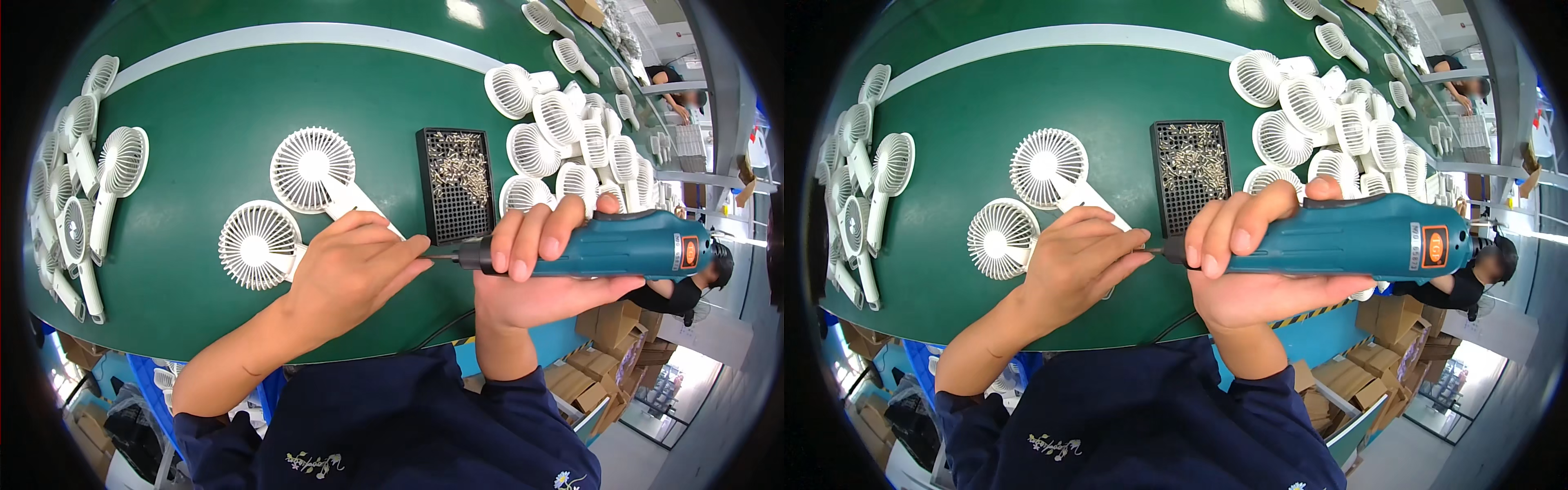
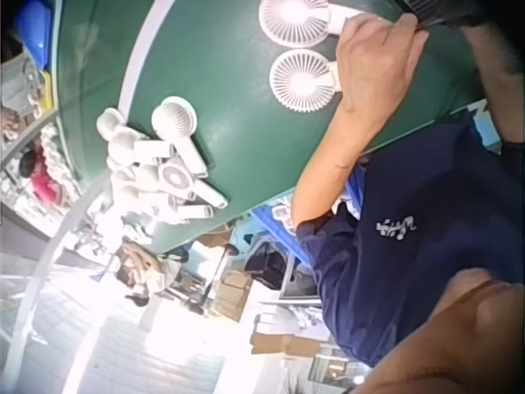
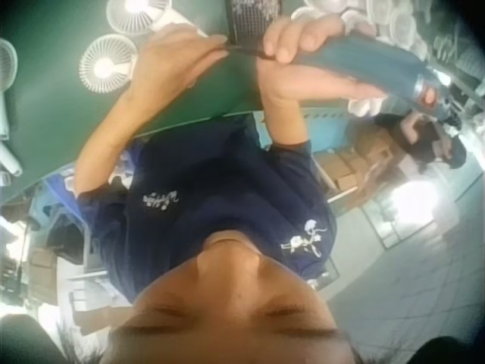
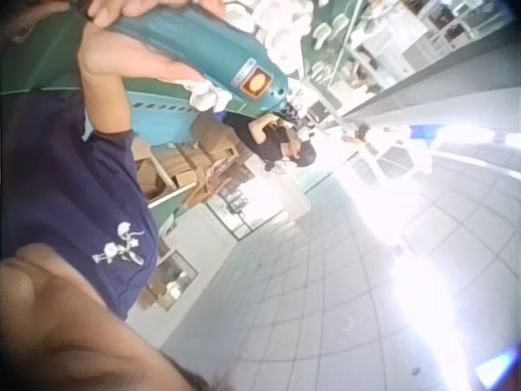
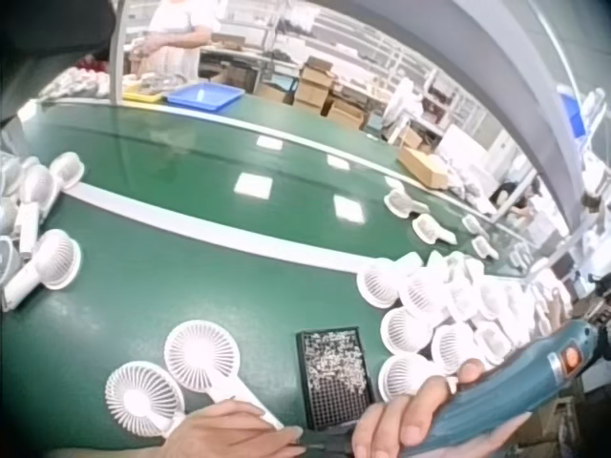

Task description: Assemble small handheld electric fans using an electric screwdriver on an assembly line.

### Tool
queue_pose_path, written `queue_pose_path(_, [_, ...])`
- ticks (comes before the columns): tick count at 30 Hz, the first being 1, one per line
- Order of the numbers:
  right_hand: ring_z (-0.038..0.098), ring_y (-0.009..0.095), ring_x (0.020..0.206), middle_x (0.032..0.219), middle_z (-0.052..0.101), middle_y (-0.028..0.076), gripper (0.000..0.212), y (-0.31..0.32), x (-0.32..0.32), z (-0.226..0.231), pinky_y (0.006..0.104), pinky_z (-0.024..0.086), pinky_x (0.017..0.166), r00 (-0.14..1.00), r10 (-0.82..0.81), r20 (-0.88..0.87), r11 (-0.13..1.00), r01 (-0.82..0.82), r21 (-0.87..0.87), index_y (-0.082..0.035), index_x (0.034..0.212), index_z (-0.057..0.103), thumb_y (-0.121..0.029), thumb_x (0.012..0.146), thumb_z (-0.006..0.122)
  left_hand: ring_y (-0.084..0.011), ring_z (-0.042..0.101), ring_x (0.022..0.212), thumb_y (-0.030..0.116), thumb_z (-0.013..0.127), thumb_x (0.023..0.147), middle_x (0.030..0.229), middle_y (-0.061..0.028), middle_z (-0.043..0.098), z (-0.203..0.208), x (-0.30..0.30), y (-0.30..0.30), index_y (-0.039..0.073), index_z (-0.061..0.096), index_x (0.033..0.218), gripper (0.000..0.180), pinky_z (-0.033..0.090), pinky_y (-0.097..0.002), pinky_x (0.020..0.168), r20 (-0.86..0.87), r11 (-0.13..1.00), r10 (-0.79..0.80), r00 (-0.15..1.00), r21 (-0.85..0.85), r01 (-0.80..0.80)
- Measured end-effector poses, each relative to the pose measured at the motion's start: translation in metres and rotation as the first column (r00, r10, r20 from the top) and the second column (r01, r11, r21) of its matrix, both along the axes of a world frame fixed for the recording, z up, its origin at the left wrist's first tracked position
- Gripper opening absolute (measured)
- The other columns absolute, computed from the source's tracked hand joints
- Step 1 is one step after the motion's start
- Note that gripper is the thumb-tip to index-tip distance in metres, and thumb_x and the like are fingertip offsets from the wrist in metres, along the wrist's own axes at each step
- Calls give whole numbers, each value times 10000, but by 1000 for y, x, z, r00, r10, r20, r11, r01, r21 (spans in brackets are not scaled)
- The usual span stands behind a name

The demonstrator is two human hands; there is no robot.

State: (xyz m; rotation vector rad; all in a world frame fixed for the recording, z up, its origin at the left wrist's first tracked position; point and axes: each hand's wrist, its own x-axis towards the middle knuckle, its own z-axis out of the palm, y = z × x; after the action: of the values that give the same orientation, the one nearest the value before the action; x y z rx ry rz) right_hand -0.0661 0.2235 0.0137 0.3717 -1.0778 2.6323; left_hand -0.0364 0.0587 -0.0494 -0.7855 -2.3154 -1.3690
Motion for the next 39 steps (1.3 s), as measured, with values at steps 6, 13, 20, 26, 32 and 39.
queue_pose_path(6, [435, 155, 375, 676, 496, 49, 813, 0, 3, 4, 303, 394, 342, 997, -68, 28, 998, 68, -11, -151, 1282, 400, -824, 839, 285, -200, 611, 643, 137, 806, 719, 686, -41, 629, -3, 0, -1, 35, 668, 842, 211, 489, -312, 652, -23, 999, -15, 1000, 41, 16])
queue_pose_path(13, [433, 153, 395, 671, 476, 43, 797, 4, 6, 4, 313, 403, 356, 998, 8, 65, 1000, -7, -20, -165, 1282, 401, -820, 846, 272, -207, 599, 611, 172, 820, 703, 631, -35, 602, -4, -1, 2, 44, 654, 765, 219, 482, -311, 627, -43, 996, -55, 998, 72, 58])
queue_pose_path(20, [461, 156, 440, 719, 498, 60, 762, 4, 10, -3, 300, 412, 381, 998, 57, -35, 998, -58, -9, -117, 1275, 403, -764, 881, 325, -206, 537, 550, 187, 813, 728, 609, -34, 570, 3, -2, -6, 36, 663, 842, 241, 450, -325, 574, -11, 992, -95, 995, 82, 96])
queue_pose_path(26, [537, 246, 489, 722, 565, 150, 749, -13, 33, -13, 363, 462, 434, 976, 99, -194, 991, -80, 105, -87, 1233, 399, -733, 857, 463, -102, 357, 453, 364, 357, 1026, 522, -13, 364, 9, -3, -18, -19, 592, 984, 451, 259, -290, 448, 416, 901, -125, 901, 429, -72])
queue_pose_path(32, [546, 261, 533, 716, 574, 187, 549, -35, 47, -15, 386, 472, 500, 964, 192, -186, 969, -156, 191, -19, 1170, 441, -478, 913, 595, -138, 368, 447, 353, 349, 1032, 511, -36, 357, 9, 0, -16, -7, 597, 991, 439, 271, -324, 451, 414, 909, -115, 903, 411, -73])
queue_pose_path(39, [565, 257, 601, 797, 585, 194, 501, -39, 43, -24, 380, 482, 544, 946, 249, -208, 954, -203, 221, -29, 1210, 422, -398, 927, 610, -108, 371, 512, 452, 204, 1023, 554, -16, 414, 13, -1, -18, -53, 595, 1004, 639, 279, -290, 486, 479, 939, -119, 869, 339, -58])
